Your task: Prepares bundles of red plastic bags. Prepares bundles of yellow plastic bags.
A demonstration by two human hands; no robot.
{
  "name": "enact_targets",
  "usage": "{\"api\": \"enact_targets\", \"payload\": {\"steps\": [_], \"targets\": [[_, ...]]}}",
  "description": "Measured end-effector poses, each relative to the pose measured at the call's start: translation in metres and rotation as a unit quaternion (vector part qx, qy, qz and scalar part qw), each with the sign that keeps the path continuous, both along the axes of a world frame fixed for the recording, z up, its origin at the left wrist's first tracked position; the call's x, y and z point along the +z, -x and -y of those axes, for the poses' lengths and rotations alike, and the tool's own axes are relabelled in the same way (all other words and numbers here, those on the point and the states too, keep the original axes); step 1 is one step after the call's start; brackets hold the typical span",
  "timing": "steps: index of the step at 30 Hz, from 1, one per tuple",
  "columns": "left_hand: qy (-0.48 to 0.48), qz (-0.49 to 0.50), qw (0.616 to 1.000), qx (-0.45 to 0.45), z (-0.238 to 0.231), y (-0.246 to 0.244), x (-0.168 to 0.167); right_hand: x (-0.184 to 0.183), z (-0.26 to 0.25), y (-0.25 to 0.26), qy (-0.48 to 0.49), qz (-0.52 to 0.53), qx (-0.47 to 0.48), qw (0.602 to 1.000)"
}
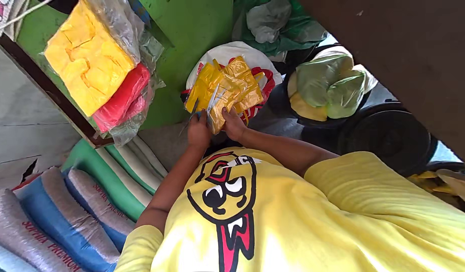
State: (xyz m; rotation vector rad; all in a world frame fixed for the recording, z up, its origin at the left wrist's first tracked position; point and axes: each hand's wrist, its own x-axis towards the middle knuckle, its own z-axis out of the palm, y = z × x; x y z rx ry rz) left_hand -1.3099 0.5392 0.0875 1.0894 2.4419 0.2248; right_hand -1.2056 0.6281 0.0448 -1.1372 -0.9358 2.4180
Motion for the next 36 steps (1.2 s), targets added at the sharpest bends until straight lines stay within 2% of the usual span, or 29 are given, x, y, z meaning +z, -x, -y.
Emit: {"api": "enact_targets", "payload": {"steps": [4, 8, 11, 13, 15, 18, 20, 21, 23, 25, 27, 28, 30, 32, 34, 36], "targets": [[-0.083, 0.015, 0.996, -0.003, 0.016, 0.006, 0.003, 0.009, -0.001, -0.001, -0.019, 0.006, 0.006, 1.0], [-0.222, 0.01, 0.975, 0.021, 0.045, 0.019, -0.007, 0.019, -0.011, -0.014, -0.101, 0.032, 0.034, 0.994], [-0.264, 0.001, 0.964, 0.031, 0.084, 0.034, -0.017, 0.057, -0.028, -0.032, -0.217, 0.058, 0.063, 0.972], [-0.312, -0.025, 0.949, 0.04, 0.122, 0.044, -0.036, 0.095, -0.04, -0.042, -0.331, 0.055, 0.075, 0.939], [-0.344, -0.054, 0.936, 0.044, 0.161, 0.051, -0.051, 0.131, -0.045, -0.044, -0.422, -0.023, 0.055, 0.904], [-0.314, -0.022, 0.947, 0.071, 0.213, 0.054, -0.061, 0.171, -0.051, -0.014, -0.467, -0.241, 0.031, 0.85], [-0.254, 0.035, 0.961, 0.099, 0.235, 0.054, -0.058, 0.206, -0.047, 0.025, -0.48, -0.322, 0.04, 0.815], [-0.221, 0.064, 0.967, 0.112, 0.242, 0.055, -0.056, 0.222, -0.042, 0.048, -0.476, -0.336, 0.041, 0.812], [-0.17, 0.106, 0.972, 0.119, 0.252, 0.059, -0.053, 0.251, -0.028, 0.098, -0.418, -0.35, 0.04, 0.838], [-0.132, 0.13, 0.976, 0.112, 0.256, 0.066, -0.053, 0.269, -0.016, 0.152, -0.329, -0.326, 0.038, 0.885], [-0.112, 0.141, 0.978, 0.108, 0.258, 0.072, -0.055, 0.267, -0.01, 0.201, -0.291, -0.228, 0.024, 0.929], [-0.111, 0.138, 0.978, 0.11, 0.258, 0.074, -0.055, 0.255, -0.01, 0.221, -0.322, -0.143, 0.021, 0.936], [-0.121, 0.124, 0.978, 0.117, 0.259, 0.077, -0.059, 0.222, -0.014, 0.245, -0.422, 0.078, 0.071, 0.9], [-0.133, 0.106, 0.978, 0.119, 0.261, 0.08, -0.063, 0.192, -0.011, 0.249, -0.446, 0.193, 0.103, 0.868], [-0.136, 0.099, 0.978, 0.12, 0.263, 0.084, -0.065, 0.177, -0.006, 0.241, -0.439, 0.188, 0.069, 0.876], [-0.105, 0.112, 0.98, 0.123, 0.267, 0.084, -0.063, 0.167, 0.004, 0.223, -0.479, 0.116, 0.011, 0.87]]}}
